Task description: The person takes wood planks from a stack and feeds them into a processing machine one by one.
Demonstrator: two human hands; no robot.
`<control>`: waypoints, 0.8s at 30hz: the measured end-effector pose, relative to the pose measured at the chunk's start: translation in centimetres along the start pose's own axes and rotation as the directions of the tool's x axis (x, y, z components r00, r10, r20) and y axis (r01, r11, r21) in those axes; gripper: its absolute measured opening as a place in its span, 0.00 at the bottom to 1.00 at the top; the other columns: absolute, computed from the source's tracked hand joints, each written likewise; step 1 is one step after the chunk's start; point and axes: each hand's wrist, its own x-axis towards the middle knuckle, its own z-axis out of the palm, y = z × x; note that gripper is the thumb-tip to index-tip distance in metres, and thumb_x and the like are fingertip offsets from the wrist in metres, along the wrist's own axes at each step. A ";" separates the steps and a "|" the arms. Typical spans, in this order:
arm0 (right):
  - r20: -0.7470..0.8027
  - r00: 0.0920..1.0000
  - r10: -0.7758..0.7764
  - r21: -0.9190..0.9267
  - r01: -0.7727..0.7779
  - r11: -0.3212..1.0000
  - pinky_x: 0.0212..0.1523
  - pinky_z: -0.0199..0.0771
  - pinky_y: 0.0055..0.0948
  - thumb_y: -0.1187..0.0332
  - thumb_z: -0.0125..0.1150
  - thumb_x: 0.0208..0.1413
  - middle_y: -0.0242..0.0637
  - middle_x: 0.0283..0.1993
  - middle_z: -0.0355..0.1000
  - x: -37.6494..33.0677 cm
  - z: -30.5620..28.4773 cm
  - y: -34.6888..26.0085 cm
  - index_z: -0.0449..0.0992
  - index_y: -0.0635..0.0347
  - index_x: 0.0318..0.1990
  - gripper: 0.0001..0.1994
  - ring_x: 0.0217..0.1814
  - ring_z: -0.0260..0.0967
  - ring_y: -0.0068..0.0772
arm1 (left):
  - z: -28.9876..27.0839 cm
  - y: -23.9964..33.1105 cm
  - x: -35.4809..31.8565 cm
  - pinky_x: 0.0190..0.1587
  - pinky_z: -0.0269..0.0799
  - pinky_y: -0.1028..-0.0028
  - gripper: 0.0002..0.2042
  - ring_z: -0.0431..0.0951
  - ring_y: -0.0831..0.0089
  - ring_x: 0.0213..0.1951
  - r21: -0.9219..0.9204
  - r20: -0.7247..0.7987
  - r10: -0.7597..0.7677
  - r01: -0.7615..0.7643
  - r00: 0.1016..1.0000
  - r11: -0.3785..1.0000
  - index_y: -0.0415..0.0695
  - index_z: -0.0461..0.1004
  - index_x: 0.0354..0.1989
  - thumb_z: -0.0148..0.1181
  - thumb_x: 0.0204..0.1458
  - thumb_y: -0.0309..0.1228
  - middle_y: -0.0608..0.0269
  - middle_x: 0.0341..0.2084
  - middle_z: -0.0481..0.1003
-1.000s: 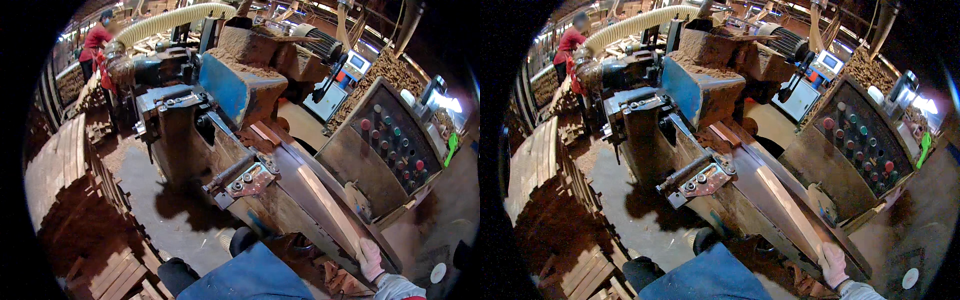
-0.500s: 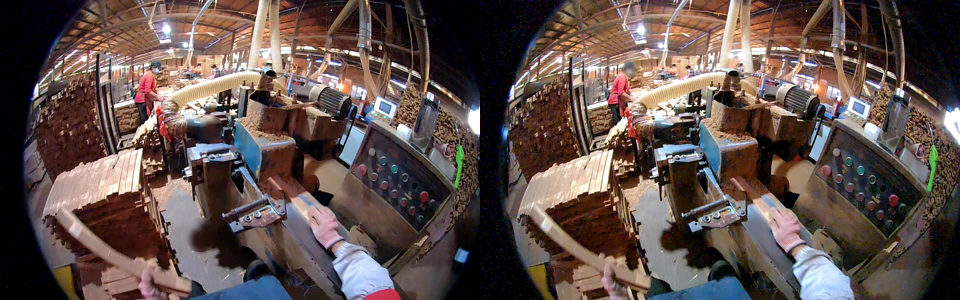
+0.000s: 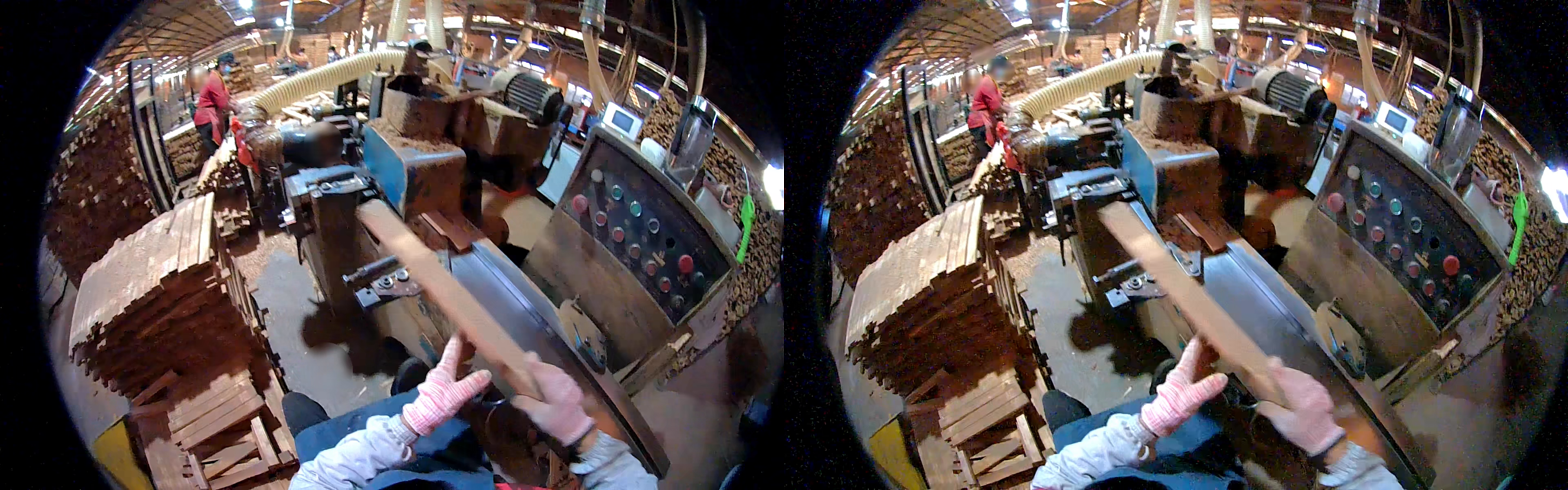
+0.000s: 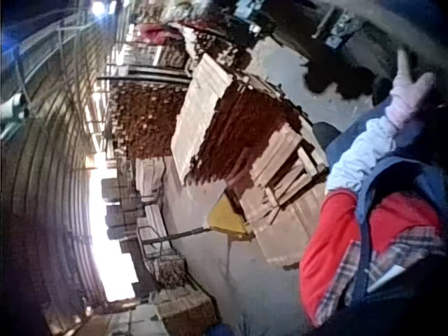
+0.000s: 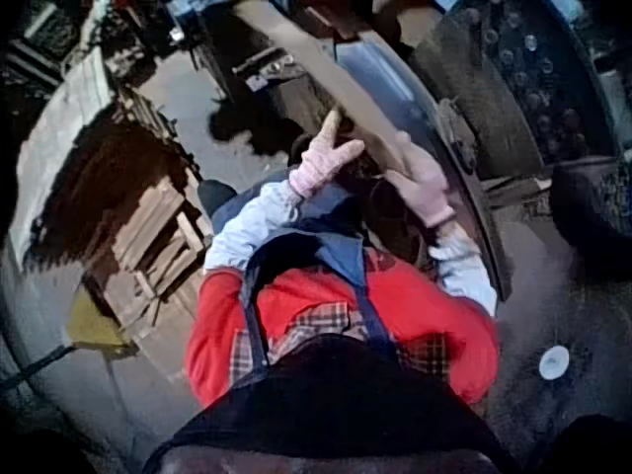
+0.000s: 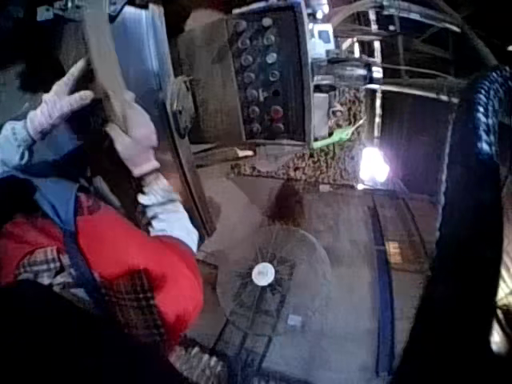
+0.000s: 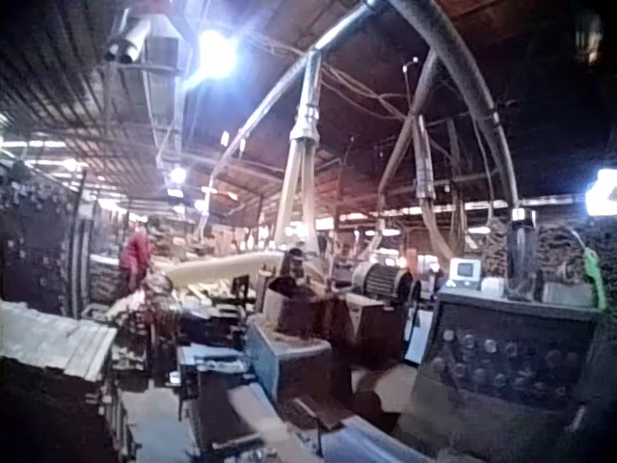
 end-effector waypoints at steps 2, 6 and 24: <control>0.123 0.971 0.207 -0.105 -0.195 0.975 0.55 0.73 0.42 0.66 0.75 0.38 0.51 0.52 0.75 -3.9 -2.8 1.8 0.72 0.64 0.59 0.35 0.54 0.73 0.52 | -2.1 0.3 -0.9 0.68 0.56 0.64 0.40 0.61 0.63 0.66 -0.034 -0.054 -0.083 0.081 0.995 0.996 0.43 0.46 0.74 0.63 0.58 0.36 0.54 0.66 0.61; 0.167 0.906 0.388 -0.333 -0.319 0.888 0.55 0.68 0.44 0.69 0.71 0.41 0.50 0.53 0.73 -9.2 -4.1 5.3 0.66 0.63 0.65 0.38 0.53 0.69 0.53 | -8.2 -0.6 -3.3 0.63 0.63 0.67 0.34 0.66 0.67 0.61 -0.130 -0.354 -0.156 0.117 0.922 0.985 0.42 0.52 0.72 0.59 0.60 0.35 0.55 0.62 0.67; -0.221 0.971 0.095 0.298 -0.026 0.954 0.72 0.49 0.32 0.69 0.53 0.65 0.42 0.76 0.52 16.1 12.1 7.9 0.54 0.63 0.72 0.30 0.75 0.51 0.36 | -26.9 -3.5 -22.3 0.25 0.59 0.78 0.06 0.64 0.81 0.23 -0.219 -0.949 -0.155 -0.219 0.273 0.951 0.50 0.67 0.43 0.56 0.60 0.27 0.73 0.24 0.64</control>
